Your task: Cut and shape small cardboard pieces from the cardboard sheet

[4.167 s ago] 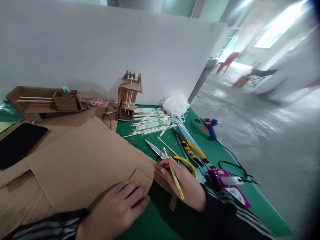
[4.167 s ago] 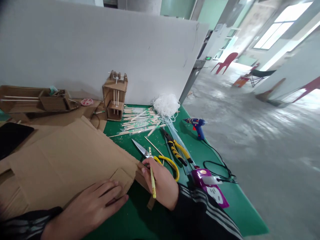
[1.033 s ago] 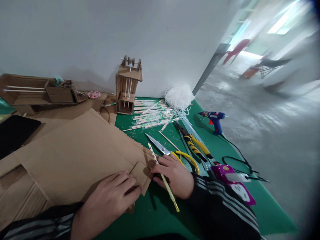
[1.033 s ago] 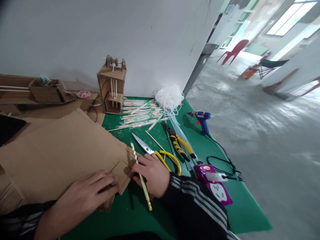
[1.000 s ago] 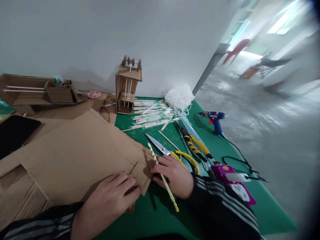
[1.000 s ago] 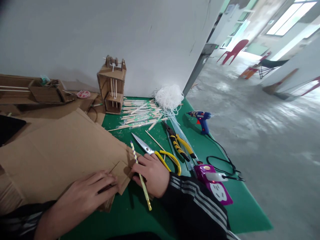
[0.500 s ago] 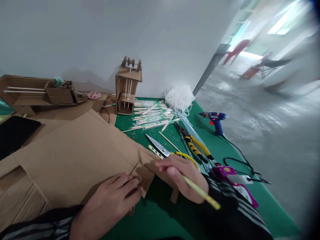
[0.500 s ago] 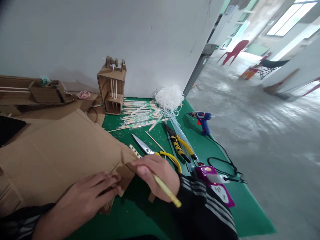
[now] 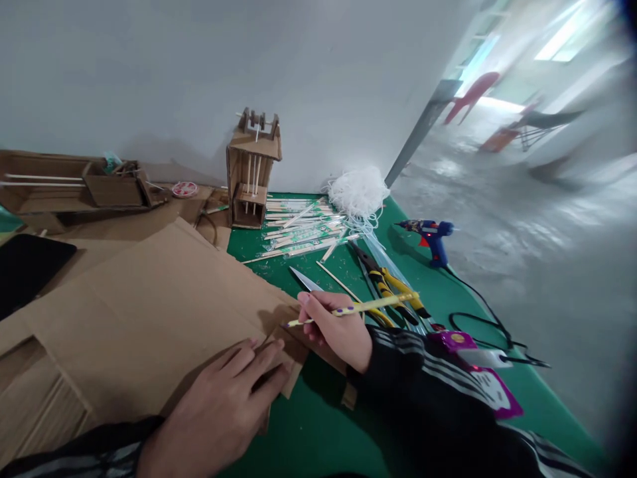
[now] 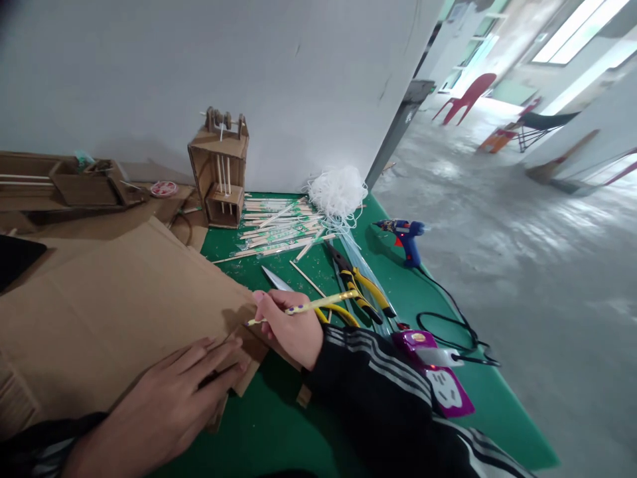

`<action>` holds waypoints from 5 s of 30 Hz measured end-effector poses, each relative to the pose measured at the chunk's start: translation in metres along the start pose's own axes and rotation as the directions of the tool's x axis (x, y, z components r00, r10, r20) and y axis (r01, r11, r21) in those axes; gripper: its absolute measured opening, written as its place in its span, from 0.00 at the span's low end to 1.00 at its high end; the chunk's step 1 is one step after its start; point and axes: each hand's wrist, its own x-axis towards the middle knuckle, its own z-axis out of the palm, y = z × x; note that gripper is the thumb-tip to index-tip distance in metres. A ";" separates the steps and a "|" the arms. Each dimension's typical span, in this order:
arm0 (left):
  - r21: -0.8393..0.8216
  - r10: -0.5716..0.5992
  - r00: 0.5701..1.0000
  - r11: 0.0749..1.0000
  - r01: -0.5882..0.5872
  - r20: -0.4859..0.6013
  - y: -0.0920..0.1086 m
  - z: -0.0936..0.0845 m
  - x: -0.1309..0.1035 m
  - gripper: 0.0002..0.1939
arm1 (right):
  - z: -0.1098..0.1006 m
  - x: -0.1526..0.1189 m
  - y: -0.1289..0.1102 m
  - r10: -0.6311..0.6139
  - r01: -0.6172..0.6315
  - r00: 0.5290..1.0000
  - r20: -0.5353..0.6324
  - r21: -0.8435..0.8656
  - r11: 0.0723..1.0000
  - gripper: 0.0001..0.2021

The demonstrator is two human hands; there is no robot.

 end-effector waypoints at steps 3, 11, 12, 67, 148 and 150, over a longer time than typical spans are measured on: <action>0.003 -0.003 0.999 1.000 0.003 -0.032 0.000 0.002 0.001 0.19 | 0.002 0.001 0.008 0.008 -0.009 0.999 -0.051 -0.015 1.000 0.22; 0.065 0.033 0.996 0.998 -0.027 -0.086 -0.003 0.008 0.000 0.19 | 0.006 0.001 0.010 0.021 -0.027 0.997 -0.075 -0.074 0.997 0.24; 0.070 0.031 0.995 0.997 -0.025 -0.092 -0.003 0.008 0.000 0.19 | 0.006 0.001 0.009 0.019 -0.024 0.997 -0.071 -0.081 0.996 0.24; 0.089 0.027 0.988 0.996 -0.014 -0.153 -0.002 0.008 0.001 0.18 | -0.013 -0.006 0.007 -0.397 0.378 0.917 0.042 -0.412 0.829 0.23; 0.351 -0.069 0.920 0.911 0.215 -0.385 0.045 0.032 -0.001 0.16 | 0.065 0.020 -0.033 -0.250 0.335 0.928 0.275 -0.331 0.882 0.22; 0.324 -0.080 0.905 0.917 0.231 -0.419 0.045 0.032 0.000 0.14 | 0.066 0.023 -0.026 -0.238 0.303 0.944 0.229 -0.321 0.897 0.22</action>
